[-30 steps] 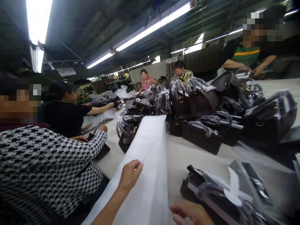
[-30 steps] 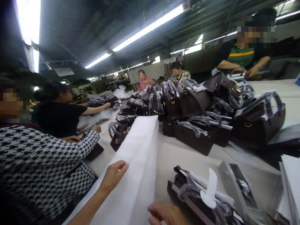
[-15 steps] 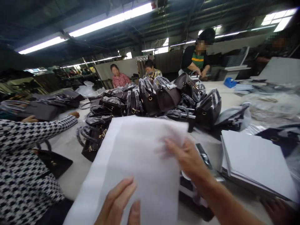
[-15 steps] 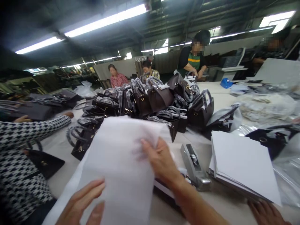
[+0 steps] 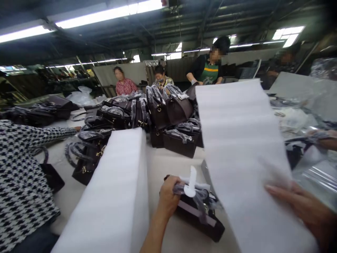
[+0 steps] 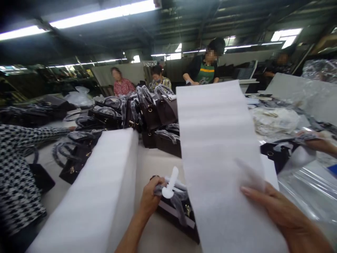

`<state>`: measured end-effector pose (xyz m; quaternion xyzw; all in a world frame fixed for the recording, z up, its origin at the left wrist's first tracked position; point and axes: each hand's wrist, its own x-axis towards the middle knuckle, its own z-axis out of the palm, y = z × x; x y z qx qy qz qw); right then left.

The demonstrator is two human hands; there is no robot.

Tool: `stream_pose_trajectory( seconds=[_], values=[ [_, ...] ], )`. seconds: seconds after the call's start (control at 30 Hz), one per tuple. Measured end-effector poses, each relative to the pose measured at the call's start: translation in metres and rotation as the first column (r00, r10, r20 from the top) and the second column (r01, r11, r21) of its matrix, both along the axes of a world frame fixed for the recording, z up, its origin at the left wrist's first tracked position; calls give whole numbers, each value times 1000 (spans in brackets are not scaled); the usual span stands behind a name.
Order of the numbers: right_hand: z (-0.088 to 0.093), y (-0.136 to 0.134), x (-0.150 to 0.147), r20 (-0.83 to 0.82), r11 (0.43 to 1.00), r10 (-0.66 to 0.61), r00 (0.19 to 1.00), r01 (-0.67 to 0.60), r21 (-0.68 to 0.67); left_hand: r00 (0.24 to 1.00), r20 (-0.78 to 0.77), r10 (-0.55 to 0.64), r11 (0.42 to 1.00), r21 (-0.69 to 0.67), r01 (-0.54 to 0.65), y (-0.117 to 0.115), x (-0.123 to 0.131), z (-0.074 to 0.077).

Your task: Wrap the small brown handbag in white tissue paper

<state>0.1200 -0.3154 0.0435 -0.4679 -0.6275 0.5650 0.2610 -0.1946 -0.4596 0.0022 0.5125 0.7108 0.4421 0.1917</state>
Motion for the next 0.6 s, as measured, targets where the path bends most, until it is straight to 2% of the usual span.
stream_pose_trajectory(
  seconds=[0.07,0.1,0.2,0.27,0.37,0.47,0.53,0.6],
  values=[
    [-17,-8,-18,21,984,17,1000,-13,-175,984,21,176,984,25,-177,-5,-10,-1],
    [-26,-11,-28,47,983,43,998,-34,-179,960,26,277,960,34,-278,-8,-15,0],
    [-59,-20,-60,116,992,123,986,-125,17,829,22,559,827,64,-559,-19,-31,14],
    [-88,-25,-81,111,976,153,982,-168,141,740,7,672,735,117,-668,-24,-37,32],
    [-135,-35,-107,151,933,194,969,-230,279,653,-49,756,632,314,-708,-29,-39,66],
    [-174,-48,-124,202,918,217,955,-270,292,612,-135,779,582,519,-626,-31,-39,95],
    [-190,-53,-134,227,918,244,943,-300,260,584,-176,793,566,570,-596,-30,-40,108],
    [-199,-53,-145,256,922,258,932,-317,224,555,-179,812,542,582,-606,-29,-44,116]
  ],
)
